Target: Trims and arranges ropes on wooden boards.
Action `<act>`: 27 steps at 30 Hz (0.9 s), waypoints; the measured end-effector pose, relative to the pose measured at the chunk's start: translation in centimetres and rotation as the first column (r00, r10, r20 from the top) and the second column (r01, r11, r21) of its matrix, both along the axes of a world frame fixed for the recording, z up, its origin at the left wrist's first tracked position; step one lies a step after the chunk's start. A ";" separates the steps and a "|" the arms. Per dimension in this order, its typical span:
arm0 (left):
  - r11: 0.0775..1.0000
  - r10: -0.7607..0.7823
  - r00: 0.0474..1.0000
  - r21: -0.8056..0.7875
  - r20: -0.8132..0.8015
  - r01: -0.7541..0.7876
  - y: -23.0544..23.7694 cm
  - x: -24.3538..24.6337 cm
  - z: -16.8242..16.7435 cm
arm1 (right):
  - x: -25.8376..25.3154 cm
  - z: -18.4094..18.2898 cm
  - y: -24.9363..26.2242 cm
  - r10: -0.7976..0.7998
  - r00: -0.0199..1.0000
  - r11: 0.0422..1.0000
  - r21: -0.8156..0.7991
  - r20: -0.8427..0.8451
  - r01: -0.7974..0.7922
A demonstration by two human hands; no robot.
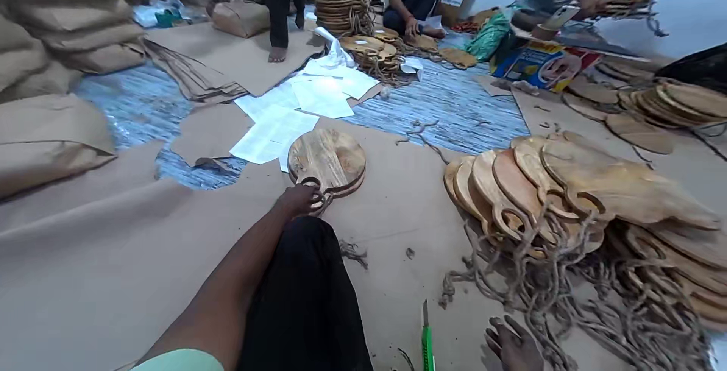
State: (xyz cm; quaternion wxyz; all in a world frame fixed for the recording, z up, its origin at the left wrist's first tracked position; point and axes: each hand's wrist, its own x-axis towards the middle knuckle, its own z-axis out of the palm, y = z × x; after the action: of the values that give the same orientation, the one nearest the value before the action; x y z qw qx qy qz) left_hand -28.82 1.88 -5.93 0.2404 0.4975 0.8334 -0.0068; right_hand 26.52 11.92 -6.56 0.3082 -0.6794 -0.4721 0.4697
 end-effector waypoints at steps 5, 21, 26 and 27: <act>0.994 -0.109 0.990 0.002 -0.090 0.110 -1.0 1.7 0.5 | -2.9 -1.9 -2.4 0.221 0.974 0.974 0.043 0.050 -0.223; 0.925 -0.330 0.926 0.258 0.181 0.279 5.5 15.1 13.9 | -31.1 5.0 -6.0 0.477 0.804 0.878 0.141 -0.355 -0.458; 0.935 -0.240 0.970 0.280 0.045 0.218 6.3 14.5 13.8 | -25.6 1.6 -5.8 0.516 0.786 0.854 0.138 -0.339 -0.501; 0.951 -0.194 0.979 0.257 0.059 0.173 6.7 14.2 13.5 | -23.5 1.2 -5.7 0.536 0.796 0.844 0.191 -0.281 -0.500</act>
State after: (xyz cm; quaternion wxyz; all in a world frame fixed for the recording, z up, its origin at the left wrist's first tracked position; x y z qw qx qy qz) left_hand -14.63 8.58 7.57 0.2084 0.5992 0.7669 0.0970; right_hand 2.98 6.25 -5.33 0.2769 -0.4200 -0.6074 0.6148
